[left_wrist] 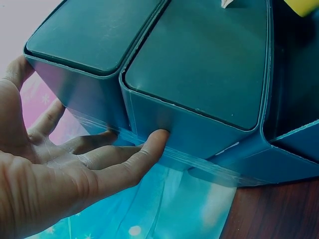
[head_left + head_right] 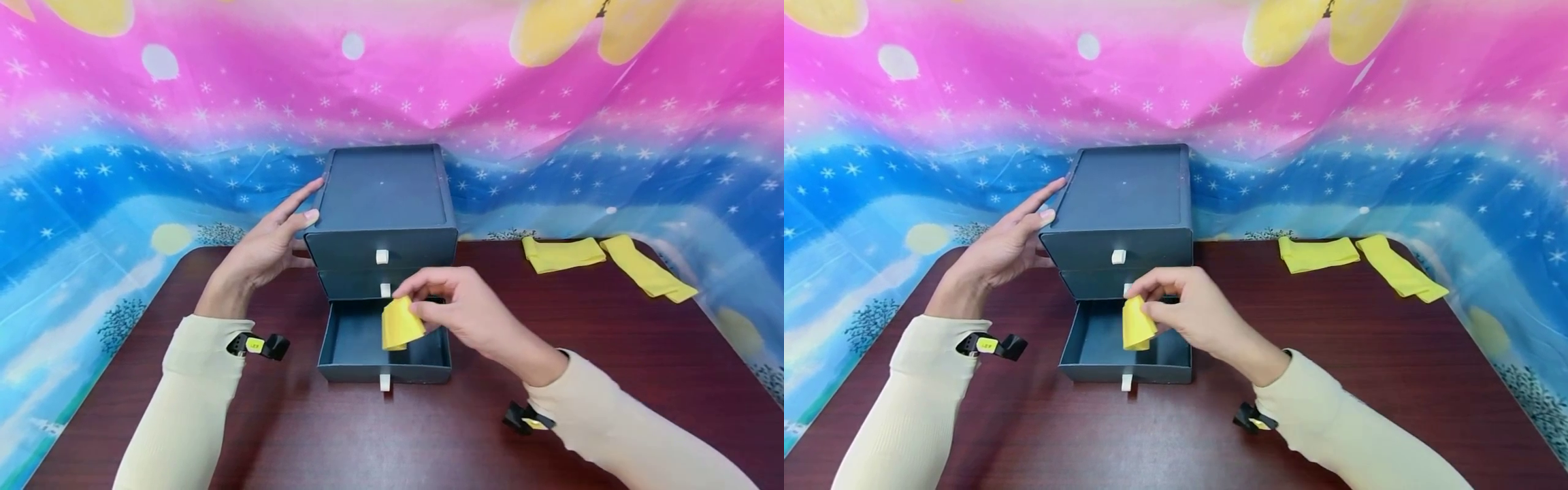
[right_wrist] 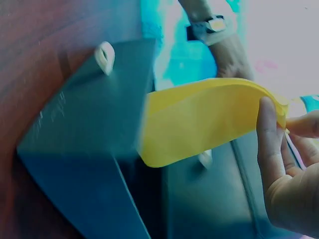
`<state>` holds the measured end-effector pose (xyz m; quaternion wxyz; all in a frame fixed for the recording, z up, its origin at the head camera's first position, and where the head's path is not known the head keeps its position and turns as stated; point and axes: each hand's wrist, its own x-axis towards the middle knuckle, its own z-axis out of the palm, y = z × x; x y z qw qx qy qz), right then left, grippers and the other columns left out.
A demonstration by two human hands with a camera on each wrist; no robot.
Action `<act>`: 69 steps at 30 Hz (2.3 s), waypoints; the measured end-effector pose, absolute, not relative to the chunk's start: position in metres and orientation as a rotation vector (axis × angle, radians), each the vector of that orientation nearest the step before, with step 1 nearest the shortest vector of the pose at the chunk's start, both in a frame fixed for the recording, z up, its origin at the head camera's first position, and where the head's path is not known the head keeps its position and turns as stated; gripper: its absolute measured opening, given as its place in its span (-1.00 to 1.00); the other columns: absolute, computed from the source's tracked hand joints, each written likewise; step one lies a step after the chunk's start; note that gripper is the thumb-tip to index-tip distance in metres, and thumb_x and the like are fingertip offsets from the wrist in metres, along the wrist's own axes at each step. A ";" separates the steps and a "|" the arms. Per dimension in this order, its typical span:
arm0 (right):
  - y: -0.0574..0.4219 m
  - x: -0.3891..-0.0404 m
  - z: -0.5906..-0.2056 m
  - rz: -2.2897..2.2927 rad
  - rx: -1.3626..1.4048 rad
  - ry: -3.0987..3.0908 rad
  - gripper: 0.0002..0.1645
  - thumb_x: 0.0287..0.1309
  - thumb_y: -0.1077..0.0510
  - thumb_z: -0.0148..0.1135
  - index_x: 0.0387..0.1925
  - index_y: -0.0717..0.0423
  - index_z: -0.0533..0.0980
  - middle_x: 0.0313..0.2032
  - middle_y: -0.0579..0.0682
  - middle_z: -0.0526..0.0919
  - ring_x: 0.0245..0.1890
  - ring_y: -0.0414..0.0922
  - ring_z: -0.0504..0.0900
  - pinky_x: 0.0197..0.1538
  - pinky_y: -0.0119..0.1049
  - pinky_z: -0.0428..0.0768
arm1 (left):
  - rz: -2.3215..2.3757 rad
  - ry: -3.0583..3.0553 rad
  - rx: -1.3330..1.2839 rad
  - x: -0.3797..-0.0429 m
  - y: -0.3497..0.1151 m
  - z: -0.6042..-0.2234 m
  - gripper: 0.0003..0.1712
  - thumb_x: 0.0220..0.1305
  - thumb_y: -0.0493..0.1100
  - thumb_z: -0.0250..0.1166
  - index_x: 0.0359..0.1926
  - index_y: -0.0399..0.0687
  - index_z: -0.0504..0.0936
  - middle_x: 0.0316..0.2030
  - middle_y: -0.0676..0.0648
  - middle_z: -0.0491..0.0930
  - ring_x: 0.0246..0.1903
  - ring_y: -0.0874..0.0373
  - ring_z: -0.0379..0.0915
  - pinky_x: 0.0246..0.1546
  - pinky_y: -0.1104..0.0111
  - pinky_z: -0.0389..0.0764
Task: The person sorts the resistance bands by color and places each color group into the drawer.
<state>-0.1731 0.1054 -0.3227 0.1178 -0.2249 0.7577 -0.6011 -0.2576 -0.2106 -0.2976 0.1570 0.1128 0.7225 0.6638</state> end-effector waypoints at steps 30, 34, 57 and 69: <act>0.048 -0.181 -0.354 -1.602 -0.528 2.303 -0.72 0.36 0.41 0.21 -0.06 0.13 0.74 -0.18 0.09 0.66 -0.13 -0.04 0.64 -0.19 -0.20 0.81 | 1.918 2.066 0.299 -0.257 -0.208 -0.296 -0.30 0.61 0.11 0.10 0.60 0.73 0.07 0.66 -0.04 -0.15 0.38 -0.53 0.33 0.36 -0.51 0.19; 0.043 -0.179 -0.358 -1.554 -0.527 2.359 -0.71 0.35 0.42 0.21 -0.08 0.12 0.75 -0.19 0.06 0.69 -0.13 -0.06 0.63 -0.21 -0.23 0.80 | 1.922 2.065 0.299 -0.257 -0.208 -0.297 -0.30 0.61 0.11 0.10 0.60 0.73 0.08 0.65 -0.05 -0.12 0.38 -0.53 0.33 0.36 -0.52 0.18; 0.059 -0.167 -0.364 -1.348 -0.726 2.504 -0.68 0.35 0.36 0.22 0.02 0.06 0.73 -0.08 0.04 0.76 -0.17 -0.18 0.64 -0.20 -0.38 0.63 | 1.918 2.075 0.298 -0.258 -0.209 -0.299 -0.30 0.60 0.14 0.12 0.58 0.78 0.08 0.64 -0.06 -0.05 0.36 -0.52 0.37 0.36 -0.49 0.22; 0.104 -0.160 -0.347 -1.411 -0.740 2.597 -0.71 0.26 0.26 0.43 0.01 0.05 0.74 -0.13 -0.05 0.76 -0.20 -0.21 0.69 -0.26 -0.36 0.66 | 1.915 2.064 0.296 -0.257 -0.209 -0.300 -0.30 0.60 0.13 0.11 0.59 0.76 0.06 0.64 -0.06 -0.07 0.36 -0.52 0.37 0.37 -0.49 0.21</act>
